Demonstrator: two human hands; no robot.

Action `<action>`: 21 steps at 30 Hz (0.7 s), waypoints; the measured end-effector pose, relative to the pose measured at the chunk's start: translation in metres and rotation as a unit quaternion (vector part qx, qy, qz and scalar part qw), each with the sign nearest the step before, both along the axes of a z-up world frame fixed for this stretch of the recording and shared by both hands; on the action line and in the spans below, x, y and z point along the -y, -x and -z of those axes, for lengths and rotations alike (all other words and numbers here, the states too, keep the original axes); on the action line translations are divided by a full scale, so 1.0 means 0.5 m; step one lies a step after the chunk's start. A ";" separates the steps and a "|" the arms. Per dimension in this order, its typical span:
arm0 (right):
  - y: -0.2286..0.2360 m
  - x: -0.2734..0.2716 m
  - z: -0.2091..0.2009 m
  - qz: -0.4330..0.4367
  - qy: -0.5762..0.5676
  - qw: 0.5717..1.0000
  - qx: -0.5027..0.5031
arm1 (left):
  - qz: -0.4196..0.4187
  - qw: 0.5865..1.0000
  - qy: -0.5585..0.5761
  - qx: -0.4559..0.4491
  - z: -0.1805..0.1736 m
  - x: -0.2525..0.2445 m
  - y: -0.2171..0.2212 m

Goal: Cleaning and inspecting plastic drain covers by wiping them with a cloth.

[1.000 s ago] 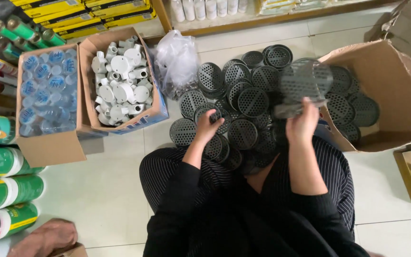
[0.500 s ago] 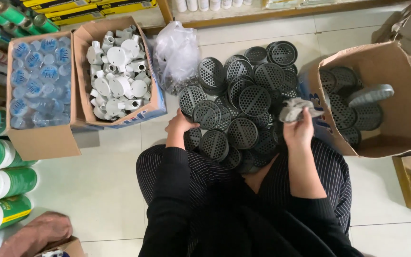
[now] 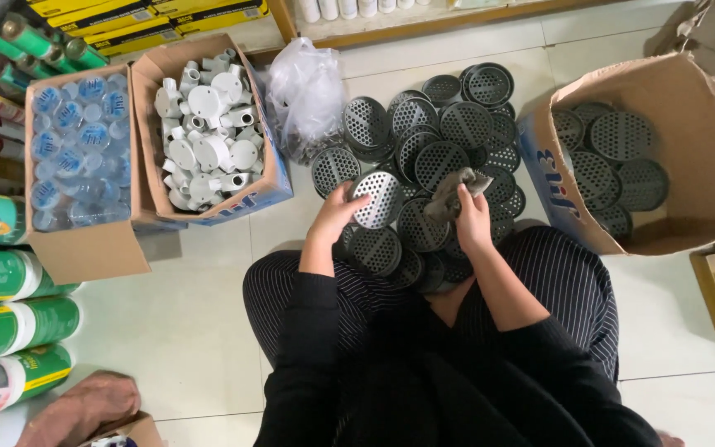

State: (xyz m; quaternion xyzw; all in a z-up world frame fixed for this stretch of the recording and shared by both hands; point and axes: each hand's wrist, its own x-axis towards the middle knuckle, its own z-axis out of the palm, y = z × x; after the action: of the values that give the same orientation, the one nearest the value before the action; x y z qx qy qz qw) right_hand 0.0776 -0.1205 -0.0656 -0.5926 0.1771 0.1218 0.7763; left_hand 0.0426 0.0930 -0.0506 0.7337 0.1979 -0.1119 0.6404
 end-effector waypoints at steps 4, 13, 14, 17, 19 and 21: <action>0.014 -0.018 0.139 -0.003 0.103 0.977 0.189 | -0.016 0.994 0.104 0.028 -0.100 0.124 0.029; 0.065 -0.049 -0.018 -0.170 0.220 0.835 0.476 | 0.080 0.967 0.112 0.215 -0.034 0.168 0.050; 0.051 -0.038 -0.027 -0.158 0.243 0.819 0.495 | 0.096 0.964 0.147 0.200 -0.018 0.167 0.049; 0.002 -0.007 -0.004 -0.031 0.148 0.871 0.467 | 0.136 0.960 0.147 0.194 0.143 0.169 0.071; 0.012 -0.012 -0.046 0.009 0.166 0.894 0.417 | 0.155 0.961 0.114 0.200 0.127 0.180 0.071; 0.020 -0.009 -0.060 0.045 0.181 0.911 0.369 | 0.169 0.960 0.080 0.210 0.109 0.191 0.065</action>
State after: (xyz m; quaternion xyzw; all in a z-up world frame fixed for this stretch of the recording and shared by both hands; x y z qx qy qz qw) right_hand 0.0676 -0.1158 -0.0354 -0.7173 -0.0762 -0.1742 0.6703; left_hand 0.0102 -0.0026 -0.1049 0.7098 -0.0775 -0.0768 0.6959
